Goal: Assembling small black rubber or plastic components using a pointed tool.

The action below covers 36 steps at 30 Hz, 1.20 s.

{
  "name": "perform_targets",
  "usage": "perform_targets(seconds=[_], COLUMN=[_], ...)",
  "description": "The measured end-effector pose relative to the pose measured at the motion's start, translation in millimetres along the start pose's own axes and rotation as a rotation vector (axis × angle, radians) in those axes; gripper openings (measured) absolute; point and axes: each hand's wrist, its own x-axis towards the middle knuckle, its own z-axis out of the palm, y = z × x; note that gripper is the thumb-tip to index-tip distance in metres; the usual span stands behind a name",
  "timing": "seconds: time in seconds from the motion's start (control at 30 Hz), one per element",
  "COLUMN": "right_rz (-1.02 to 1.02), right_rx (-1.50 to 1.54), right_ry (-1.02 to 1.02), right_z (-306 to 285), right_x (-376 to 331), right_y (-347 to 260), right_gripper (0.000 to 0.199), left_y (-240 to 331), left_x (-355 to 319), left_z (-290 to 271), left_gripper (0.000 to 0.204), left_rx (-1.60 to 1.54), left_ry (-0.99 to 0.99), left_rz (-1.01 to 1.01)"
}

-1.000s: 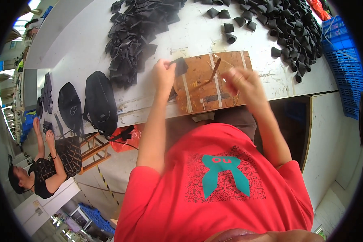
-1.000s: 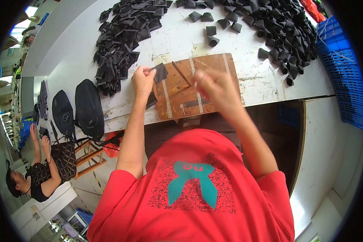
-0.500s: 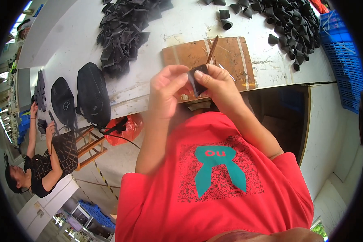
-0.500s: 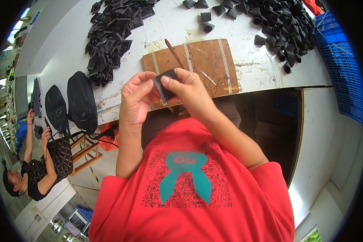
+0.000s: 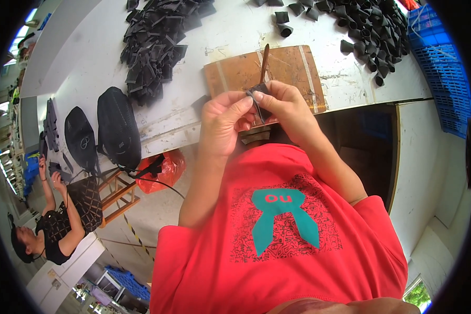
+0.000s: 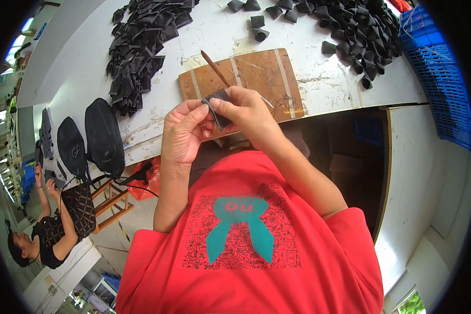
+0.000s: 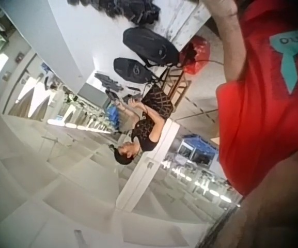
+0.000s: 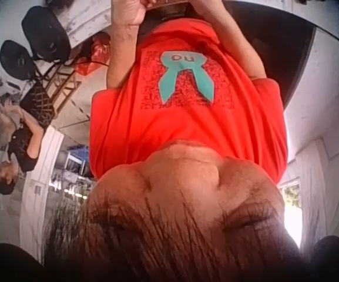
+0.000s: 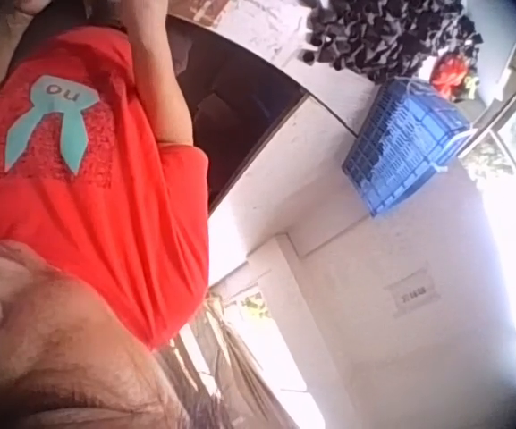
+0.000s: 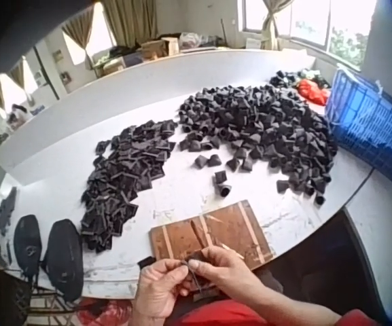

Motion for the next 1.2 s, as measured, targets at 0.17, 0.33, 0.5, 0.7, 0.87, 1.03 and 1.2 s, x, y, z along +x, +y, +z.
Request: perform_targets(seconds=[0.17, 0.33, 0.5, 0.7, 0.87, 1.03, 1.2], right_rz=[-0.574, -0.660, -0.630, 0.197, 0.219, -0.050, -0.147], right_rx=[-0.525, -0.684, -0.735, 0.479, 0.746, -0.037, -0.068], right_ry=[0.134, 0.155, 0.328, -0.141, -0.472, -0.218, -0.185], right_z=[7, 11, 13, -9, -7, 1, -2], right_x=[-11, -11, -1, -1, 0, -6, 28], right_y=[-13, -18, -7, -17, -20, -79, -101], right_gripper=[0.013, 0.010, 0.007, 0.003, 0.014, 0.025, 0.027], left_y=[-2, -11, -7, 6, -5, 32, 63], left_x=[-8, -7, 1, -4, -2, 5, 18], left_z=[14, 20, 23, 14, 31, 24, 44], left_gripper=[0.008, 0.005, 0.013, 0.018, 0.013, 0.021, 0.019], left_rx=[0.355, 0.924, 0.358, 0.008, 0.490, -0.289, -0.442], left_ry=[0.141, 0.310, 0.327, 0.041, 0.274, -0.260, -0.410], left_rz=[0.322, 0.677, 0.601, 0.164, 0.604, 0.208, 0.055])
